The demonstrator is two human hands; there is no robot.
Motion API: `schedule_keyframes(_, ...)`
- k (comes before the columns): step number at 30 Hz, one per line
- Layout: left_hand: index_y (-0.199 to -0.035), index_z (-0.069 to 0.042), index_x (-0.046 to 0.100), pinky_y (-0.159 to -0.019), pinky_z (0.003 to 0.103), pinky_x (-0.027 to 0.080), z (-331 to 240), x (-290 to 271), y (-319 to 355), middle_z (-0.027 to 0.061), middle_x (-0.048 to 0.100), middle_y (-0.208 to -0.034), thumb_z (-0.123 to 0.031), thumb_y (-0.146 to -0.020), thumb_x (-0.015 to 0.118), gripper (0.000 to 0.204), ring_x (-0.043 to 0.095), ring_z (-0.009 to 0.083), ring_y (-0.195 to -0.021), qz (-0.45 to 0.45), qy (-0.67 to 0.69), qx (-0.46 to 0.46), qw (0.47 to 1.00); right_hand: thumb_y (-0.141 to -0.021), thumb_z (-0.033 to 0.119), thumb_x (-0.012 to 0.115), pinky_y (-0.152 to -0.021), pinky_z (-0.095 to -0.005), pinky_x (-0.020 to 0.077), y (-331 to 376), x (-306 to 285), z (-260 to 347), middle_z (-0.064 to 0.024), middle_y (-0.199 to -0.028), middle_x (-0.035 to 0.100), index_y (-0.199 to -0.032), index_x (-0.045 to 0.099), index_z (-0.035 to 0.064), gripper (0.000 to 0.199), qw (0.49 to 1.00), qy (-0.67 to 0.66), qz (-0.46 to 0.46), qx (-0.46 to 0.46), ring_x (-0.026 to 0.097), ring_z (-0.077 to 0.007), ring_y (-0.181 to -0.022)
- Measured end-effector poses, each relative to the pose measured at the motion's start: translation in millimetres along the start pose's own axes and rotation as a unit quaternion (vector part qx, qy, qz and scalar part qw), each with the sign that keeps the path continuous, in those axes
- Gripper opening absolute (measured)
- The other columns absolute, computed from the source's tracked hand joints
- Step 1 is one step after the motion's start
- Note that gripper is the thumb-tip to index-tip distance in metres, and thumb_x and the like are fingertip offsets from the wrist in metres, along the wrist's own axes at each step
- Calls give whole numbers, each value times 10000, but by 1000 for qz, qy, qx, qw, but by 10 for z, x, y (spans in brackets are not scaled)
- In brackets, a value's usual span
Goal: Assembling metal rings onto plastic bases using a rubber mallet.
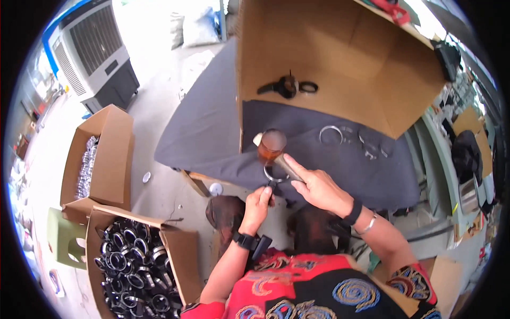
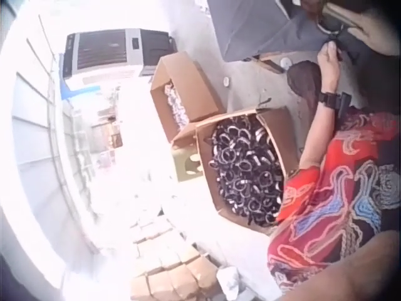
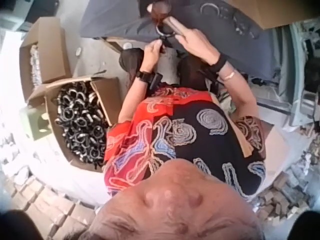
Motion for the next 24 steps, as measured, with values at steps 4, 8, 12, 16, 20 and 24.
schedule_keyframes(4,-747,-15,598,-633,277,451,65,-20,34,30,587,-649,-352,-992,478,434,558,121,-634,-13,65,-29,997,-898,106,555,-780,-389,498,-140,-547,276,-312,-1009,577,-1436,337,64,582,989,-61,-84,-107,644,-395,-870)
schedule_keyframes(8,-740,-15,586,-629,274,445,-40,2,60,28,580,-649,-354,-992,480,435,551,113,-644,-12,45,-14,999,-909,79,533,-866,-321,475,4,-919,395,-293,-1064,602,-1446,310,35,583,962,-152,-206,-99,663,-259,-979)
schedule_keyframes(12,-741,-14,590,-641,280,459,93,42,24,27,579,-658,-371,-987,490,445,556,116,-643,-6,72,-23,997,-914,103,548,-741,-321,514,-99,-370,-244,-173,-966,678,-1478,293,148,620,994,-88,-36,49,659,-187,-786)
schedule_keyframes(16,-737,-16,587,-612,273,449,-20,-1,37,21,568,-634,-351,-988,491,430,549,109,-619,-12,71,-3,997,-930,115,530,-471,-212,451,152,-635,-201,13,-778,518,-1492,276,214,625,953,-269,-103,92,440,-43,-506)
schedule_keyframes(20,-757,-10,594,-647,284,464,-78,43,31,31,581,-655,-374,-984,494,441,566,123,-641,-11,70,-2,997,-945,123,506,-490,-213,444,482,-637,-179,-2,-785,514,-1494,268,175,601,948,-231,-214,41,439,-53,-524)
schedule_keyframes(24,-752,-7,588,-651,287,459,46,-16,-39,38,591,-679,-291,-986,478,384,567,124,-645,-11,12,-1,1000,-930,127,545,-482,-234,451,544,-103,-520,5,-729,523,-1487,292,192,615,929,-319,-73,170,465,-58,-524)
Point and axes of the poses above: each hand's wrist, its own y-axis away from the middle knuckle, its own x-axis out of the palm, z = x × y, the point moved 10 cm from there along -y, towards the middle knuckle
